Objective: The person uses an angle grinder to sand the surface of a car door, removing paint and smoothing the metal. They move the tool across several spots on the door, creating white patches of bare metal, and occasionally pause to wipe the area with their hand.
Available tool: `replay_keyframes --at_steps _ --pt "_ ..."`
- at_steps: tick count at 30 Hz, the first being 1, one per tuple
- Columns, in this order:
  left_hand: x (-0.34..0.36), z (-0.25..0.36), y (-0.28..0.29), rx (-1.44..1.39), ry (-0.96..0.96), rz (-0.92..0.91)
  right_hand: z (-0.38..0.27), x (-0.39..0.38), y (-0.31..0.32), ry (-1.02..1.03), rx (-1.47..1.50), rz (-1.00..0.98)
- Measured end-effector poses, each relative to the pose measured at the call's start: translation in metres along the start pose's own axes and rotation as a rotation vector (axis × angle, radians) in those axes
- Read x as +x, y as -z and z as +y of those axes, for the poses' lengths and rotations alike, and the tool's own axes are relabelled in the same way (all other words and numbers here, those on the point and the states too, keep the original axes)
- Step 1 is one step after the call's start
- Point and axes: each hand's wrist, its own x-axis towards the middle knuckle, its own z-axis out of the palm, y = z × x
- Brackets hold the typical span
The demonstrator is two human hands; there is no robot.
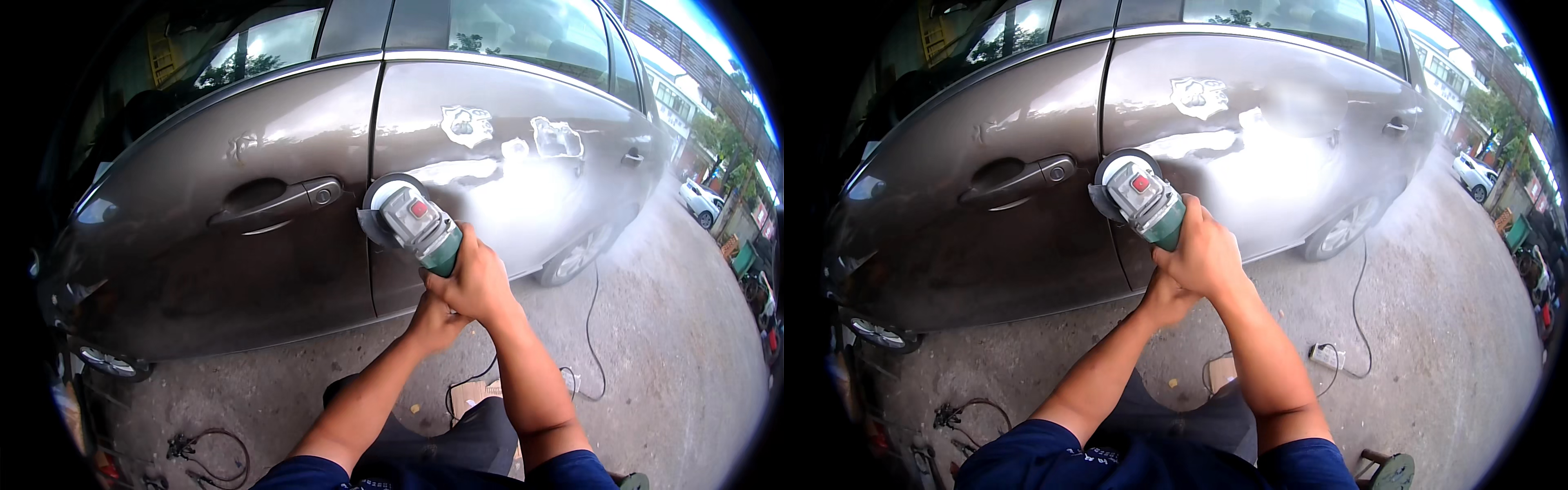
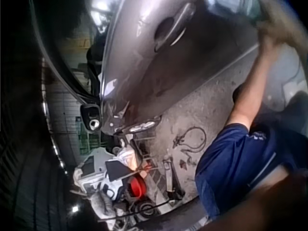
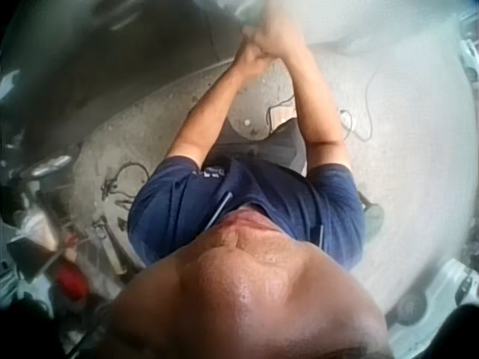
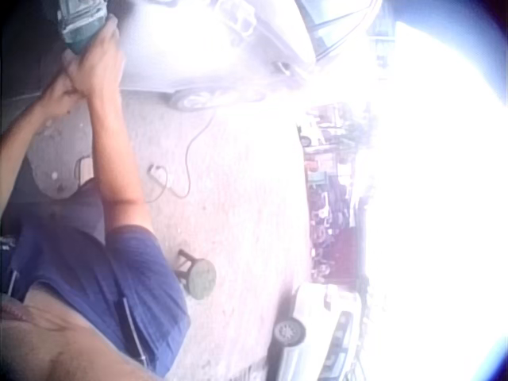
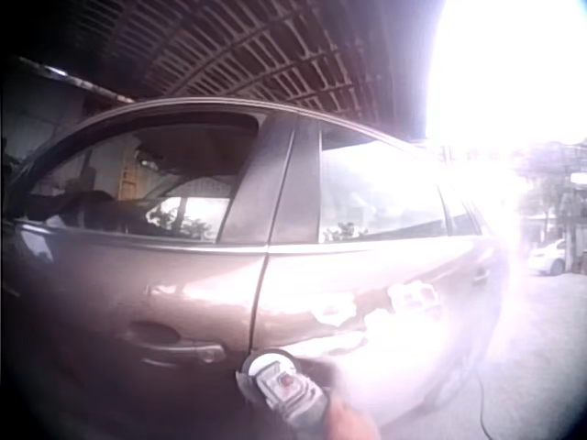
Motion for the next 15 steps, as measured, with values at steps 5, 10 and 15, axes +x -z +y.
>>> replay_keyframes --at_steps 5,10,15 --pt "-0.002 -0.007 -0.005 -0.012 -0.086 0.075 0.005 0.0 -0.006 0.003 0.025 -0.008" --pt "-0.002 -0.01 -0.003 0.012 -0.033 0.051 0.004 0.0 -0.004 -0.014 0.033 -0.002" --pt "0.0 0.0 -0.003 -0.04 0.045 0.006 0.006 -0.001 -0.002 0.001 0.056 0.052"
